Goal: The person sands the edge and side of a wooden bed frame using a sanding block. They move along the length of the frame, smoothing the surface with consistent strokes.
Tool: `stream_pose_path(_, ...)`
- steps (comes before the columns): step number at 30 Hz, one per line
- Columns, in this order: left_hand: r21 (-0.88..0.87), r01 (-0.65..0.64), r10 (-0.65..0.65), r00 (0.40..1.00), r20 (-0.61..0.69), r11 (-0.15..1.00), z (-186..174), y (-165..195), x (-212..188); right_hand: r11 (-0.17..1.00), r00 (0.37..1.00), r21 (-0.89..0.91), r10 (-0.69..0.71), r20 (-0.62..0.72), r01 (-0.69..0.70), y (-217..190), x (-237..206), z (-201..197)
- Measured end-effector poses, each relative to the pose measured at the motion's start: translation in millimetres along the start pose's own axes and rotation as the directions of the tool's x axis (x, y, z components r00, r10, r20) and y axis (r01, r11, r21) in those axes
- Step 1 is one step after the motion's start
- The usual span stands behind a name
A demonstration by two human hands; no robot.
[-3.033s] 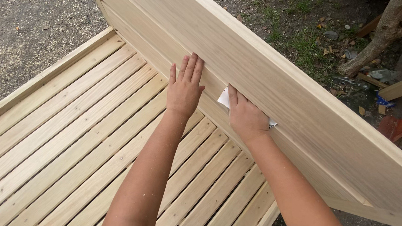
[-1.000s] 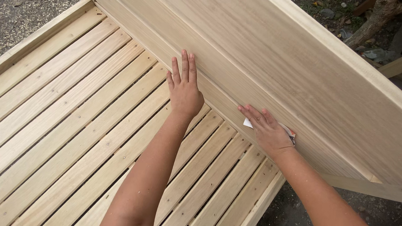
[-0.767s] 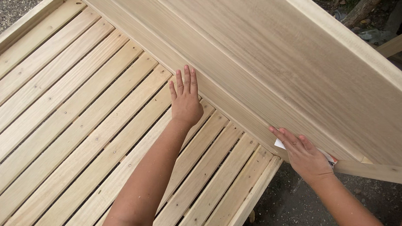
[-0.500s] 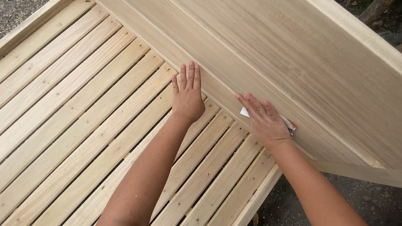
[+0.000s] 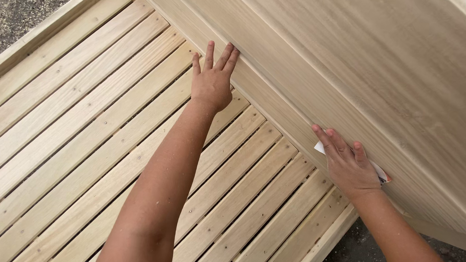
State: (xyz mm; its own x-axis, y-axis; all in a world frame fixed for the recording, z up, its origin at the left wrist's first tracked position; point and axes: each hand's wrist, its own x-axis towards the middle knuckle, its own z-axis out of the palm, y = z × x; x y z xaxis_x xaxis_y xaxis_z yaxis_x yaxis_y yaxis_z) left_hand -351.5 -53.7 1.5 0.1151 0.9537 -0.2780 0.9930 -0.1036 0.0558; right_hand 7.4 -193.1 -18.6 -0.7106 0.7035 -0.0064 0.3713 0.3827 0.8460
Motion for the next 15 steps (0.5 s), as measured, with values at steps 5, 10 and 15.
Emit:
stream_pose_path(5, 0.011, 0.066, -0.066, 0.997, -0.052, 0.998, -8, -40, 31, 0.995, 0.989, 0.014, 0.099, -0.112, -0.098, -14, 86, -2)
stream_pose_path(10, 0.08, 0.067, -0.06, 0.995, -0.083, 0.995, -9, -72, 57, 0.986, 0.968, 0.04, 0.165, -0.188, -0.161, -30, 149, -1)
stream_pose_path(15, -0.028, 0.07, -0.074, 0.983, -0.169, 0.997, 6, -77, 62, 0.987, 0.97, 0.029, 0.159, -0.184, -0.156, -42, 231, -9)
